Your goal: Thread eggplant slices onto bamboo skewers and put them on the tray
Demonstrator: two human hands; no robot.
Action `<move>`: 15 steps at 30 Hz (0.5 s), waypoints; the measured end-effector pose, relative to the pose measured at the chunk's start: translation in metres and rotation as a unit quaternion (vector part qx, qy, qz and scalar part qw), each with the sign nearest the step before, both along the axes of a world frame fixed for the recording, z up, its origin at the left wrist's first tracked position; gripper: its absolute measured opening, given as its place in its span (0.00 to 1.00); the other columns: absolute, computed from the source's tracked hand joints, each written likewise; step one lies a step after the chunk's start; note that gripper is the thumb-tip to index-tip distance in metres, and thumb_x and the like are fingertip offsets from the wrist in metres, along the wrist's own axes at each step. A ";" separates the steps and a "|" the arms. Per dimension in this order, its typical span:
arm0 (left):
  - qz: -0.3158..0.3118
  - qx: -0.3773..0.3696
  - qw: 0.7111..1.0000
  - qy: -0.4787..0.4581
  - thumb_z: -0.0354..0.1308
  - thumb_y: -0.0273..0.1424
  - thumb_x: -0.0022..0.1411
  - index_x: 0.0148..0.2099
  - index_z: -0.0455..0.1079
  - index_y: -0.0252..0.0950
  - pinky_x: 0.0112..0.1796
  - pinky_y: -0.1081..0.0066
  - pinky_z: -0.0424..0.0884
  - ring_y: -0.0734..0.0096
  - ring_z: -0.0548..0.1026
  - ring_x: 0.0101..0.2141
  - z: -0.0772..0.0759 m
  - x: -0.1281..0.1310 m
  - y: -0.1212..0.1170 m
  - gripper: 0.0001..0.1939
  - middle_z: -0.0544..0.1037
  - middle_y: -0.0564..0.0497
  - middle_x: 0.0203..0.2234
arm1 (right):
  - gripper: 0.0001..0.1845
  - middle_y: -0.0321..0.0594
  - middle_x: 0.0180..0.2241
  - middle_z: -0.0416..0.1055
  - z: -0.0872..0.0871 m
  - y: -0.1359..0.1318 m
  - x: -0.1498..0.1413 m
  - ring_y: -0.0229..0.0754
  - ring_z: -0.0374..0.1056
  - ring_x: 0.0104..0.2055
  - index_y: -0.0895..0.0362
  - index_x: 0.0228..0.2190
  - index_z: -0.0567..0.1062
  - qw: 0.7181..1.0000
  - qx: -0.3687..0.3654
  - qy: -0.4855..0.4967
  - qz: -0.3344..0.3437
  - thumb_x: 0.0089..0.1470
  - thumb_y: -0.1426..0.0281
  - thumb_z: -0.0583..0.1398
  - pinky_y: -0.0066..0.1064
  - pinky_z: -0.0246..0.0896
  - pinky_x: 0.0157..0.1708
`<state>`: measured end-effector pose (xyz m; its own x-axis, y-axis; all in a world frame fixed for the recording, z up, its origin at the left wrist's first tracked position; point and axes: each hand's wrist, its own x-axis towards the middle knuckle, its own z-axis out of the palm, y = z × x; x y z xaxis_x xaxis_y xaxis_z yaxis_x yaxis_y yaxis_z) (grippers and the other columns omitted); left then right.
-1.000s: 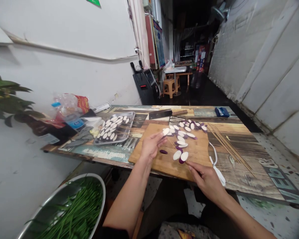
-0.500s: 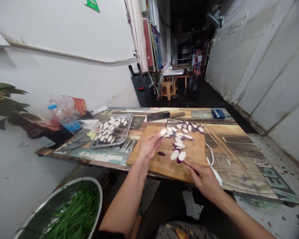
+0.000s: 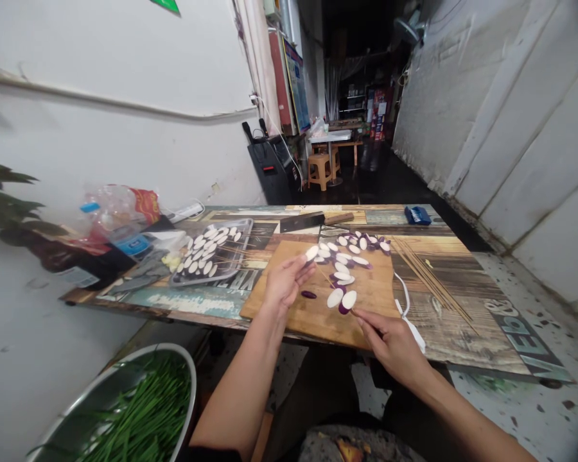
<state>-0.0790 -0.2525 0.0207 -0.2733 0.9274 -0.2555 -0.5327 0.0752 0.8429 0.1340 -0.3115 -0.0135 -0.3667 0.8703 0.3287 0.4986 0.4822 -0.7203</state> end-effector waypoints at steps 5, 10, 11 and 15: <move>0.004 -0.003 1.000 0.003 0.56 0.21 0.54 0.33 0.71 0.26 0.37 0.71 0.72 0.72 0.76 0.28 0.001 0.001 -0.002 0.04 0.77 0.43 0.28 | 0.16 0.39 0.39 0.74 0.000 0.000 0.000 0.42 0.72 0.40 0.58 0.41 0.75 1.000 0.002 -0.003 0.002 0.55 0.70 0.51 0.31 0.68 0.40; 0.002 0.001 1.000 0.010 0.57 0.21 0.54 0.33 0.71 0.25 0.37 0.71 0.72 0.72 0.76 0.28 0.001 0.002 -0.002 0.04 0.77 0.43 0.28 | 0.17 0.40 0.39 0.74 0.001 -0.001 0.000 0.42 0.71 0.40 0.59 0.41 0.75 1.000 0.003 -0.007 0.007 0.55 0.71 0.51 0.29 0.68 0.41; 0.002 0.003 1.000 0.012 0.57 0.21 0.53 0.33 0.71 0.25 0.37 0.71 0.72 0.72 0.76 0.28 0.001 0.002 -0.002 0.03 0.77 0.43 0.28 | 0.17 0.40 0.39 0.74 0.002 -0.001 0.000 0.42 0.71 0.40 0.59 0.42 0.75 1.000 0.004 -0.009 0.009 0.55 0.71 0.51 0.29 0.67 0.41; -0.010 0.008 1.000 0.022 0.58 0.22 0.52 0.34 0.72 0.25 0.35 0.71 0.72 0.72 0.75 0.28 0.000 0.001 -0.003 0.05 0.77 0.43 0.28 | 0.17 0.40 0.40 0.74 0.002 0.000 0.000 0.41 0.71 0.41 0.60 0.42 0.75 1.000 0.005 -0.014 0.013 0.55 0.72 0.51 0.29 0.67 0.42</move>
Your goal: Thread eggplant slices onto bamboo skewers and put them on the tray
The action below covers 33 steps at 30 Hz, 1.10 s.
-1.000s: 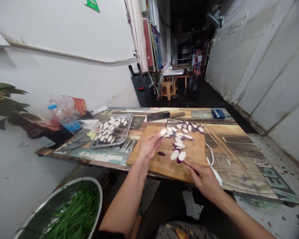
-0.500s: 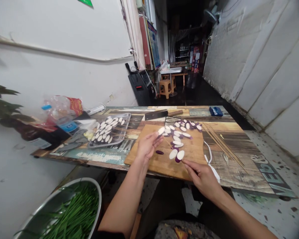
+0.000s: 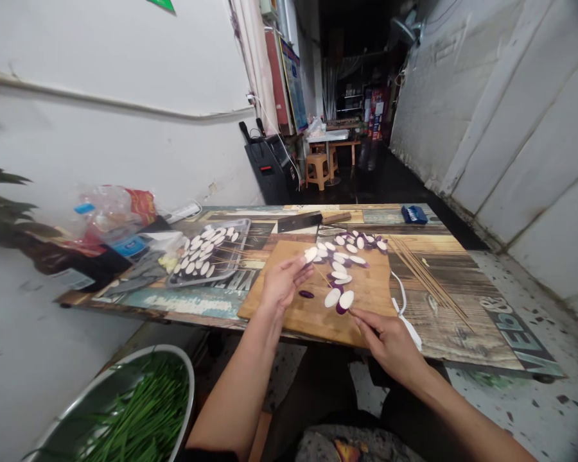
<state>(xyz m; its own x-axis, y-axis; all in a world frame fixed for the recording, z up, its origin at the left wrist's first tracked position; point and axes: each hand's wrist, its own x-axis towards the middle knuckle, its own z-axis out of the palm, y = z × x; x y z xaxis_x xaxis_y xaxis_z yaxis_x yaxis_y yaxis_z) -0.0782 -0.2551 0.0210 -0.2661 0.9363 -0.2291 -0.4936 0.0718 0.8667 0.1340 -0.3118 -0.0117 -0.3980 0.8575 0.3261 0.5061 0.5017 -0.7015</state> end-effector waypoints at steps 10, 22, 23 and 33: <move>-0.012 0.009 1.000 0.008 0.61 0.22 0.50 0.33 0.73 0.25 0.33 0.72 0.73 0.72 0.75 0.27 -0.004 0.002 -0.003 0.06 0.77 0.44 0.27 | 0.17 0.40 0.39 0.74 0.003 -0.003 0.003 0.42 0.72 0.40 0.60 0.42 0.75 1.000 0.005 -0.010 0.001 0.55 0.72 0.51 0.29 0.68 0.40; -0.008 -0.005 1.000 0.006 0.63 0.23 0.46 0.31 0.73 0.25 0.35 0.70 0.73 0.70 0.76 0.27 -0.013 0.010 -0.010 0.07 0.77 0.44 0.27 | 0.16 0.39 0.39 0.74 -0.002 0.000 0.000 0.43 0.72 0.39 0.58 0.42 0.75 1.000 -0.008 -0.008 -0.009 0.54 0.72 0.52 0.31 0.68 0.38; -0.006 -0.006 1.000 0.006 0.64 0.24 0.45 0.31 0.73 0.26 0.34 0.70 0.73 0.70 0.76 0.27 -0.013 0.011 -0.011 0.08 0.77 0.44 0.27 | 0.16 0.39 0.38 0.75 -0.002 0.000 -0.001 0.42 0.72 0.39 0.58 0.42 0.75 1.000 -0.010 -0.005 -0.010 0.54 0.72 0.52 0.30 0.68 0.38; -0.052 -0.007 0.997 0.057 0.67 0.33 0.40 0.34 0.74 0.28 0.34 0.70 0.70 0.70 0.75 0.29 -0.019 0.034 -0.018 0.17 0.78 0.44 0.29 | 0.16 0.40 0.41 0.74 -0.006 0.012 -0.007 0.42 0.71 0.42 0.59 0.42 0.75 0.999 -0.003 0.031 -0.029 0.55 0.71 0.52 0.32 0.66 0.43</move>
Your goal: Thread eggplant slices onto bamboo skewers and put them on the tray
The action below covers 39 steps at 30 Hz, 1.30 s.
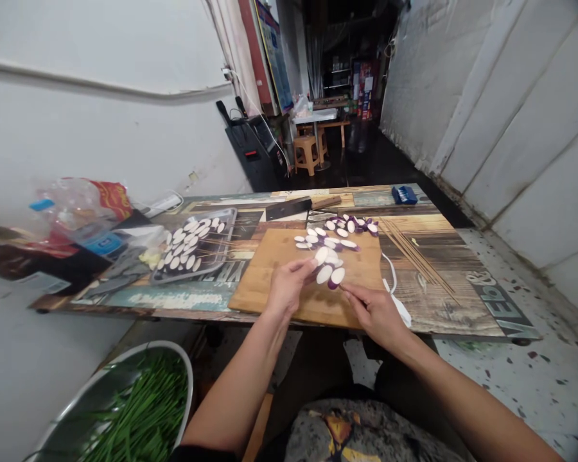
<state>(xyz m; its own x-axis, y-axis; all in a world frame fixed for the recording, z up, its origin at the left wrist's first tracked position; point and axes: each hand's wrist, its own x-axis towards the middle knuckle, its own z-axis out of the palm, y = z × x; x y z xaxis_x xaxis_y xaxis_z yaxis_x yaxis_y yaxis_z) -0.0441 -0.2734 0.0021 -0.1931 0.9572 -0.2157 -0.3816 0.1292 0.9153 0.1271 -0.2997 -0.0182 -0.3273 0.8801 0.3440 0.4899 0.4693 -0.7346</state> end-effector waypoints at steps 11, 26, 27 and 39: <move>0.117 0.048 0.948 0.291 0.61 0.33 0.46 0.38 0.74 0.33 0.32 0.71 0.68 0.72 0.72 0.27 -0.009 -0.045 0.021 0.15 0.76 0.48 0.27 | 0.17 0.41 0.34 0.76 -0.012 0.004 0.027 0.42 0.72 0.34 0.58 0.40 0.75 0.994 -0.039 0.042 -0.090 0.55 0.66 0.51 0.32 0.66 0.36; 0.055 0.008 0.817 0.574 0.67 0.38 0.37 0.51 0.61 0.36 0.35 0.68 0.62 0.58 0.72 0.36 -0.019 -0.037 0.086 0.37 0.75 0.45 0.33 | 0.18 0.42 0.29 0.75 -0.010 0.007 0.025 0.42 0.70 0.33 0.61 0.39 0.75 0.992 -0.061 0.064 -0.087 0.55 0.66 0.50 0.29 0.65 0.31; 0.051 0.004 0.814 0.579 0.67 0.37 0.37 0.51 0.63 0.36 0.34 0.69 0.62 0.59 0.72 0.35 -0.018 -0.036 0.085 0.36 0.75 0.45 0.32 | 0.18 0.42 0.29 0.75 -0.010 0.006 0.025 0.42 0.70 0.34 0.61 0.39 0.75 0.993 -0.060 0.062 -0.086 0.55 0.66 0.50 0.30 0.65 0.31; 0.008 0.050 0.987 0.150 0.64 0.31 0.44 0.37 0.71 0.30 0.34 0.70 0.70 0.69 0.75 0.31 -0.006 -0.032 0.044 0.16 0.77 0.43 0.34 | 0.15 0.40 0.38 0.75 -0.011 -0.001 0.022 0.43 0.71 0.39 0.56 0.40 0.75 0.998 -0.018 0.026 -0.044 0.55 0.68 0.51 0.32 0.66 0.39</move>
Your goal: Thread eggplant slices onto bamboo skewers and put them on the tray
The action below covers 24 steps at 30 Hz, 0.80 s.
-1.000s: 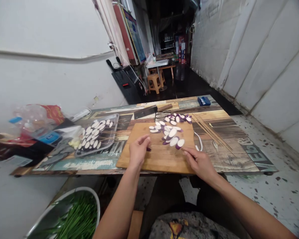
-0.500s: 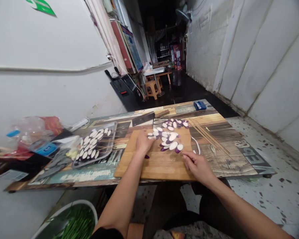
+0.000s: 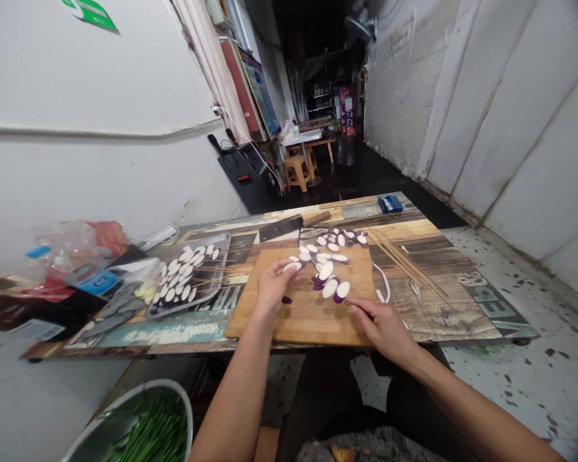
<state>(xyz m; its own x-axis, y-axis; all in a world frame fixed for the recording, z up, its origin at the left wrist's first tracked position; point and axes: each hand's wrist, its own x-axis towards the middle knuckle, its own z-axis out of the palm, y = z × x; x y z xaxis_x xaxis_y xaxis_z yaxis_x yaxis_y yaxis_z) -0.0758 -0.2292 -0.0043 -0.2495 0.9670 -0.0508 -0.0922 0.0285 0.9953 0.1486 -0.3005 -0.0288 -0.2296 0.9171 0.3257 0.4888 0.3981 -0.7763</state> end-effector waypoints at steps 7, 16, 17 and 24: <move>0.021 -0.051 0.982 -0.182 0.61 0.24 0.49 0.36 0.70 0.29 0.39 0.69 0.71 0.71 0.76 0.31 0.015 0.011 -0.013 0.09 0.77 0.44 0.32 | 0.15 0.38 0.40 0.74 0.006 -0.009 -0.004 0.42 0.71 0.41 0.55 0.41 0.75 0.999 -0.006 -0.022 0.037 0.55 0.70 0.52 0.31 0.66 0.41; 0.028 -0.046 0.975 -0.213 0.60 0.23 0.51 0.33 0.70 0.28 0.41 0.67 0.71 0.69 0.76 0.33 0.019 0.016 -0.015 0.05 0.77 0.43 0.33 | 0.15 0.39 0.38 0.75 0.004 -0.008 -0.004 0.43 0.72 0.39 0.56 0.40 0.76 0.999 0.003 -0.035 0.040 0.55 0.69 0.52 0.32 0.68 0.40; 0.029 -0.045 0.975 -0.215 0.60 0.23 0.51 0.33 0.70 0.28 0.41 0.67 0.71 0.69 0.76 0.33 0.019 0.016 -0.015 0.05 0.77 0.43 0.33 | 0.15 0.39 0.38 0.75 0.004 -0.008 -0.004 0.43 0.71 0.39 0.56 0.40 0.76 0.999 0.003 -0.035 0.041 0.55 0.69 0.52 0.32 0.67 0.40; 0.032 -0.044 0.975 -0.215 0.59 0.22 0.52 0.33 0.70 0.28 0.41 0.68 0.71 0.71 0.76 0.31 0.019 0.016 -0.015 0.04 0.77 0.44 0.30 | 0.16 0.39 0.39 0.75 0.005 -0.009 -0.004 0.42 0.71 0.40 0.57 0.40 0.75 0.999 -0.009 -0.029 0.041 0.55 0.69 0.52 0.32 0.67 0.40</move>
